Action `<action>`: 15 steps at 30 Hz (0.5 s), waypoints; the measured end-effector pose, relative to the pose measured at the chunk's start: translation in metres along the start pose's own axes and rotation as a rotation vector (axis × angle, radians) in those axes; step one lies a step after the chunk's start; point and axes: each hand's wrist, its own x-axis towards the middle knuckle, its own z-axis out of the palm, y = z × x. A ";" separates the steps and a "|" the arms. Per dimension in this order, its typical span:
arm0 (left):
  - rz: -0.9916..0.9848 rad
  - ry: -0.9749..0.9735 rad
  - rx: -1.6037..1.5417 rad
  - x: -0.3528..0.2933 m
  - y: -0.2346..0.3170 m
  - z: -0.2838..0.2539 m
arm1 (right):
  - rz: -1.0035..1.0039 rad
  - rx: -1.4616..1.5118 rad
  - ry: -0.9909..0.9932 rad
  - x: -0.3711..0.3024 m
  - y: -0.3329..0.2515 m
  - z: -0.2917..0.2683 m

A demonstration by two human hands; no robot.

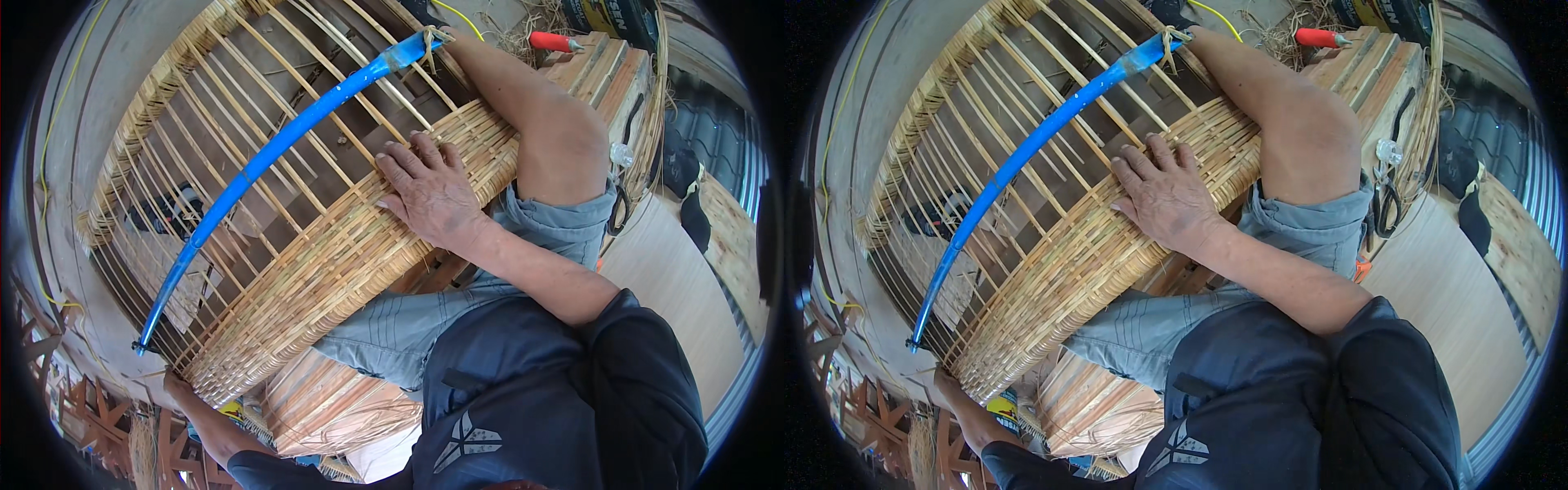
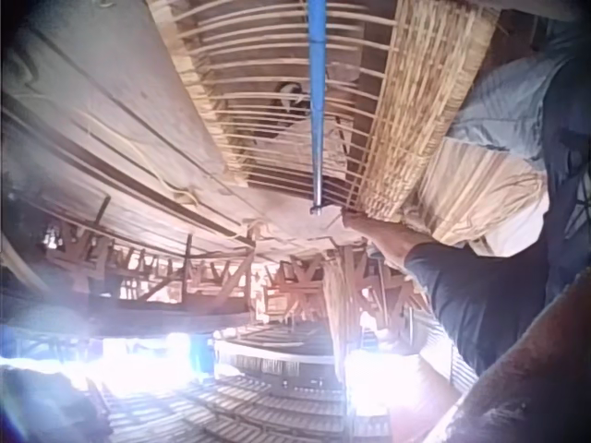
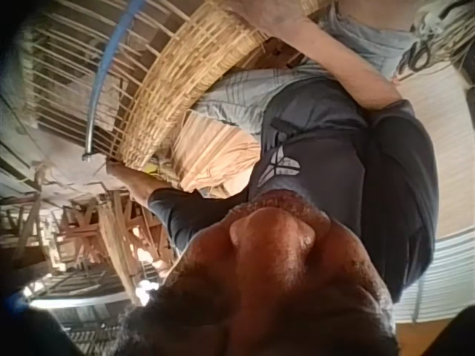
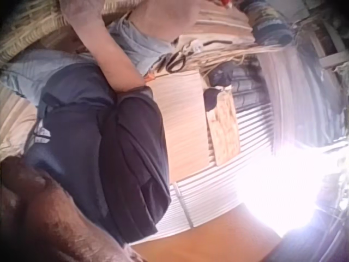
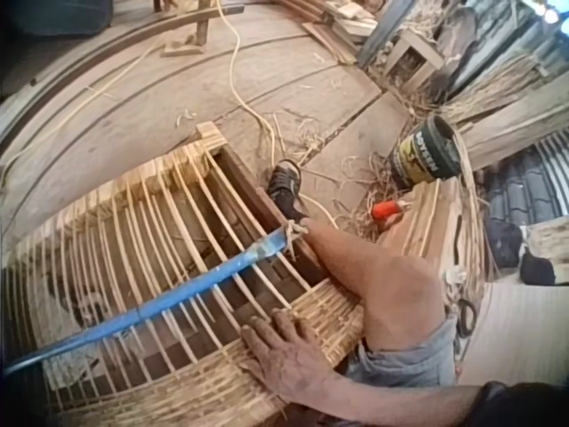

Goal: The recorder is weaving and assembling a bamboo birdcage in an artisanal workshop.

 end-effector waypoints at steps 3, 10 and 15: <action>0.018 0.007 -0.016 0.010 -0.012 0.008 | 0.016 -0.012 -0.013 0.000 0.000 -0.002; -0.076 0.019 0.019 0.053 -0.012 -0.033 | 0.007 0.016 -0.034 0.002 -0.002 -0.005; 0.020 -0.014 -0.002 0.018 -0.011 -0.015 | 0.002 0.049 -0.007 0.002 -0.001 -0.005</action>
